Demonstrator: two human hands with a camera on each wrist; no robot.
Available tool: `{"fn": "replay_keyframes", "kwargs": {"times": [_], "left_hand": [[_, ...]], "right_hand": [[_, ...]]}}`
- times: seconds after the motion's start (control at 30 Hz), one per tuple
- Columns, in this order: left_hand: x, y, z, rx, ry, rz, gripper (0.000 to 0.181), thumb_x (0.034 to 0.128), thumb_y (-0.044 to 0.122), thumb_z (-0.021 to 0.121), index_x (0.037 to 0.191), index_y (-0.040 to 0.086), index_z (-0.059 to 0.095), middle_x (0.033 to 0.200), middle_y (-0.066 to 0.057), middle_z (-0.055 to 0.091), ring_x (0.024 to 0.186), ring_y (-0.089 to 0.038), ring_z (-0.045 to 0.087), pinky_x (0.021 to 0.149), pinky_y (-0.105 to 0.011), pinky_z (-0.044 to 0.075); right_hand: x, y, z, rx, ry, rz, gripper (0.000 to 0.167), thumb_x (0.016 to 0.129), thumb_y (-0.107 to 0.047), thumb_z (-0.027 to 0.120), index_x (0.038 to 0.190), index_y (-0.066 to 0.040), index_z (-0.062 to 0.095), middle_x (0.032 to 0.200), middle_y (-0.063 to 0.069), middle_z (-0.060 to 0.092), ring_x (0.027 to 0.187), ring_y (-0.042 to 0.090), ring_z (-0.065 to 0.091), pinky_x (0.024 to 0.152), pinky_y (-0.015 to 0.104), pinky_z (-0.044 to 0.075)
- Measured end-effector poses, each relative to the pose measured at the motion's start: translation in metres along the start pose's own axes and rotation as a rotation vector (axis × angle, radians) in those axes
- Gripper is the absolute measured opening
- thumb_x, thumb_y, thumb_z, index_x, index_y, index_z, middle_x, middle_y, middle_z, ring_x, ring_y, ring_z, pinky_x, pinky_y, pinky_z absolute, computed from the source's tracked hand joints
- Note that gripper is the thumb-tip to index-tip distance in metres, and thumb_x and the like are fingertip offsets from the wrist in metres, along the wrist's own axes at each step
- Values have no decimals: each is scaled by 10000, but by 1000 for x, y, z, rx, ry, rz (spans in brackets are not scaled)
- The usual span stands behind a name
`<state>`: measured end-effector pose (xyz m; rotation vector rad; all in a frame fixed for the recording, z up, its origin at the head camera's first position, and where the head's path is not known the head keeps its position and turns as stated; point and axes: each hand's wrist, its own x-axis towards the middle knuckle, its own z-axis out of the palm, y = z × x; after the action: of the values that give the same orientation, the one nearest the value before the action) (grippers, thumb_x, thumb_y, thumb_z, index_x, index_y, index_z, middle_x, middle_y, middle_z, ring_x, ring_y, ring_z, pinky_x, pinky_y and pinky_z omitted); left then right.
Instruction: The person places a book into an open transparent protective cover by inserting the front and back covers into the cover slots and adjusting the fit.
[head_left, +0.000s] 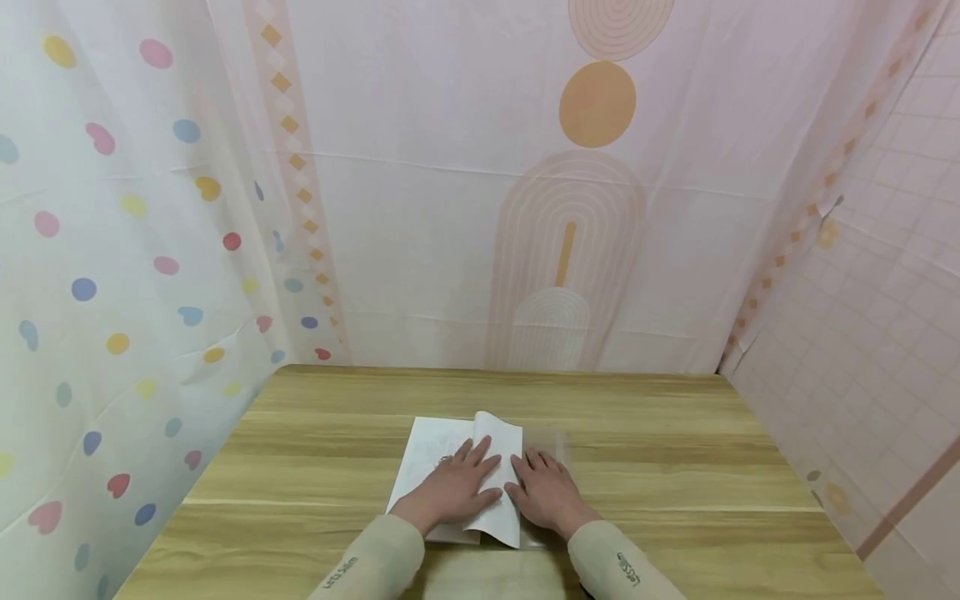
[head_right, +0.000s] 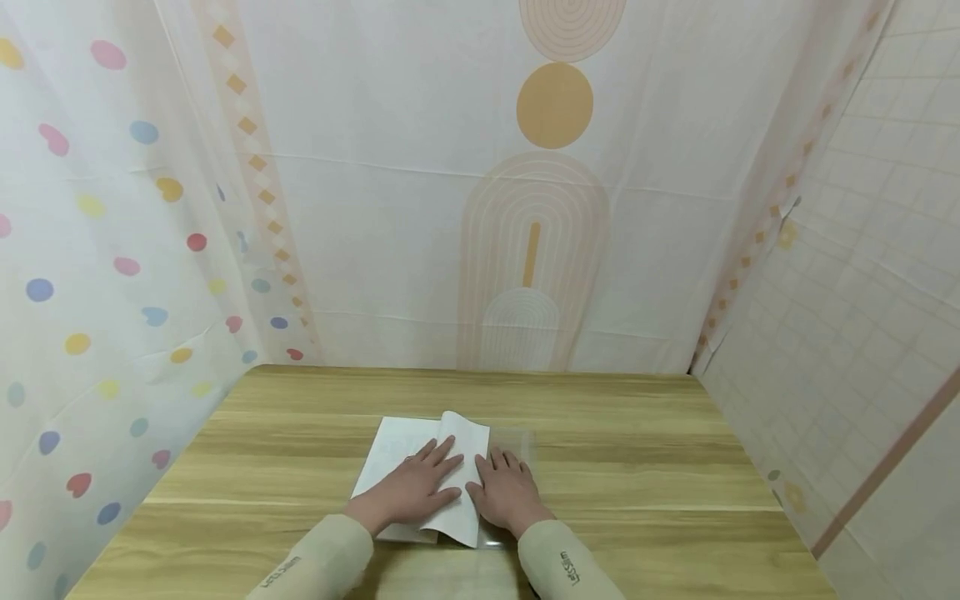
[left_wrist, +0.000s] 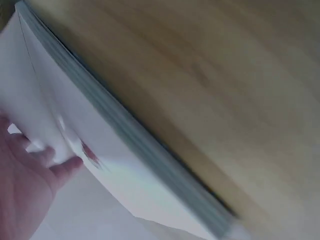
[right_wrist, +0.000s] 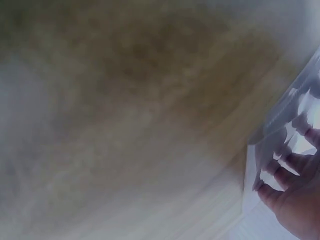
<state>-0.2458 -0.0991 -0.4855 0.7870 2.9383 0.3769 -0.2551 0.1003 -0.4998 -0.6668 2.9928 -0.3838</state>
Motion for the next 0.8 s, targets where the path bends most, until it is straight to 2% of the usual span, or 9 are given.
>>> {"fn": "replay_keyframes", "kwargs": {"times": [0.13,0.27,0.5,0.8], "left_hand": [[-6,-12,-2,-147,0,9,631,1051,398,426,1535,7,322,1613,-211,196,1411,-389,345,1098,-579,329],[-9,-19,-2,-209,-7,8,645,1054,400,417,1544,1,290,1611,-225,188,1421,-373,336,1122,-557,303],[-9,-15,0,-149,1,6,651,1036,412,452,1532,8,331,1596,-230,236,1382,-395,392,1098,-559,340],[-7,-8,2,-53,27,-21,665,1007,434,500,1516,24,377,1587,-215,273,1352,-381,440,1067,-538,391]], "right_hand": [[-1,2,0,10,-2,-5,520,1029,-367,492,1447,-58,500,1496,226,420,1373,419,380,1084,579,339],[-1,4,1,32,-2,1,527,1027,-367,494,1451,-54,493,1501,226,414,1380,417,370,1097,570,325],[0,5,2,81,-3,24,530,1026,-353,497,1453,-40,486,1506,231,407,1391,425,355,1118,571,291],[0,2,2,93,14,38,513,1027,-317,501,1443,-18,489,1496,247,413,1386,430,360,1116,582,286]]}}
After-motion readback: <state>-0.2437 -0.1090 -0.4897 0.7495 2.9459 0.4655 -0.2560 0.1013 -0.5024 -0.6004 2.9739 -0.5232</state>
